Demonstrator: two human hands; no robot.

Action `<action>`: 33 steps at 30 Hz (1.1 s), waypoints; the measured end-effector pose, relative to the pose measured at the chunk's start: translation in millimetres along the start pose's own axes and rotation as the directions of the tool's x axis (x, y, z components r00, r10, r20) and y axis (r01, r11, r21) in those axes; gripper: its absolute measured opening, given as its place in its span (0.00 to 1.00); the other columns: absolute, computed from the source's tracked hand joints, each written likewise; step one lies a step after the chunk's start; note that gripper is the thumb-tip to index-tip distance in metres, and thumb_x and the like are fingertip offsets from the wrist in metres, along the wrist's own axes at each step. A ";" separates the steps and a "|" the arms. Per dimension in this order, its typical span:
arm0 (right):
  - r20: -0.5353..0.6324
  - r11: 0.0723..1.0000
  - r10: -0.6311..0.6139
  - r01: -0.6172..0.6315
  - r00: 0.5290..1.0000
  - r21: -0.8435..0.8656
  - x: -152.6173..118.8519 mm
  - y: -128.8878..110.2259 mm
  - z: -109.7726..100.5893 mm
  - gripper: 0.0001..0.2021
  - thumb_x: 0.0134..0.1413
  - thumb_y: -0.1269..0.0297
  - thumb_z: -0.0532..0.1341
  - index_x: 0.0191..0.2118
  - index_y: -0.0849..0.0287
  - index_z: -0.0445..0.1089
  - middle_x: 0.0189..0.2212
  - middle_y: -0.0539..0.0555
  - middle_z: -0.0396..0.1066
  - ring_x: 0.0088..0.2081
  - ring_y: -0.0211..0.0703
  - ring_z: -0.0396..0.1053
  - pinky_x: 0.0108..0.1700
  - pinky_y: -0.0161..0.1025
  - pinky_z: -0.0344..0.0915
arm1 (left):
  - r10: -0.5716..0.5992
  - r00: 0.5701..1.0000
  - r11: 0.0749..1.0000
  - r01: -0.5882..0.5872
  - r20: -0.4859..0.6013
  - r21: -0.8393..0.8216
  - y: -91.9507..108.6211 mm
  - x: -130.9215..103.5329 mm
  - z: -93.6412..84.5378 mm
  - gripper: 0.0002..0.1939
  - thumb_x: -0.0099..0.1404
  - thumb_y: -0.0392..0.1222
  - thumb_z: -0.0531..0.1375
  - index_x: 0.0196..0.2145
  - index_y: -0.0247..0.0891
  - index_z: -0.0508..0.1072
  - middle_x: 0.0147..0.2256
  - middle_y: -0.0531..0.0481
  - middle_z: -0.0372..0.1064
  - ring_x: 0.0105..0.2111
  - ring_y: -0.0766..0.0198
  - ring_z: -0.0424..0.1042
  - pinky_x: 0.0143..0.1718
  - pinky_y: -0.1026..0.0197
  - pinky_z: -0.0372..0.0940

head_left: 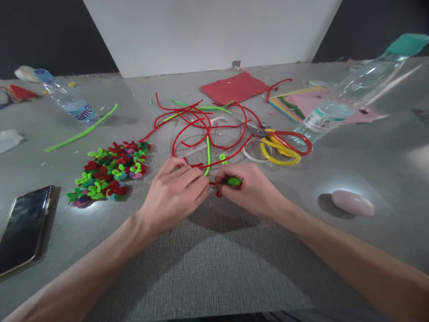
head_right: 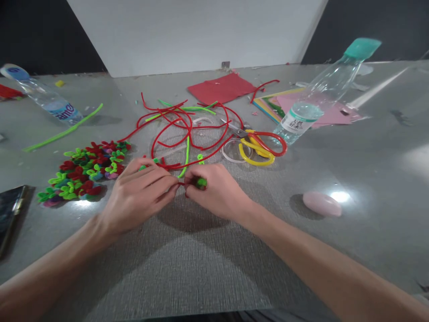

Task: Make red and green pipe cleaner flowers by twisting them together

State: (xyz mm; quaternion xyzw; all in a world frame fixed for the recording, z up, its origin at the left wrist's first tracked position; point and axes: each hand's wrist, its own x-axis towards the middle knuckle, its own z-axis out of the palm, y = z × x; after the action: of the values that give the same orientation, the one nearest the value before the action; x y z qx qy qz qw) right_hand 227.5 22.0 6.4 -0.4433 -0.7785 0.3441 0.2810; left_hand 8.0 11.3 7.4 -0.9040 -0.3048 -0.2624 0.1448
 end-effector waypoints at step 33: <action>-0.103 0.926 0.139 -0.093 0.985 0.365 -1.9 0.6 6.1 0.05 0.57 0.69 0.63 0.30 0.59 0.73 0.24 0.47 0.71 0.26 0.35 0.65 0.29 0.35 0.60 | -0.364 0.931 0.845 0.318 -0.027 -0.430 20.5 -1.1 7.5 0.04 0.73 0.37 0.63 0.44 0.37 0.78 0.41 0.46 0.80 0.41 0.60 0.80 0.42 0.57 0.73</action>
State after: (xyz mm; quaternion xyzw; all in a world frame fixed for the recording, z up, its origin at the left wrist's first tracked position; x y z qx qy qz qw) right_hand 224.1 18.8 2.0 -0.4509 -0.6555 0.4675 0.3853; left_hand 23.0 -1.9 -1.4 -0.8295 -0.3892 -0.3914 -0.0851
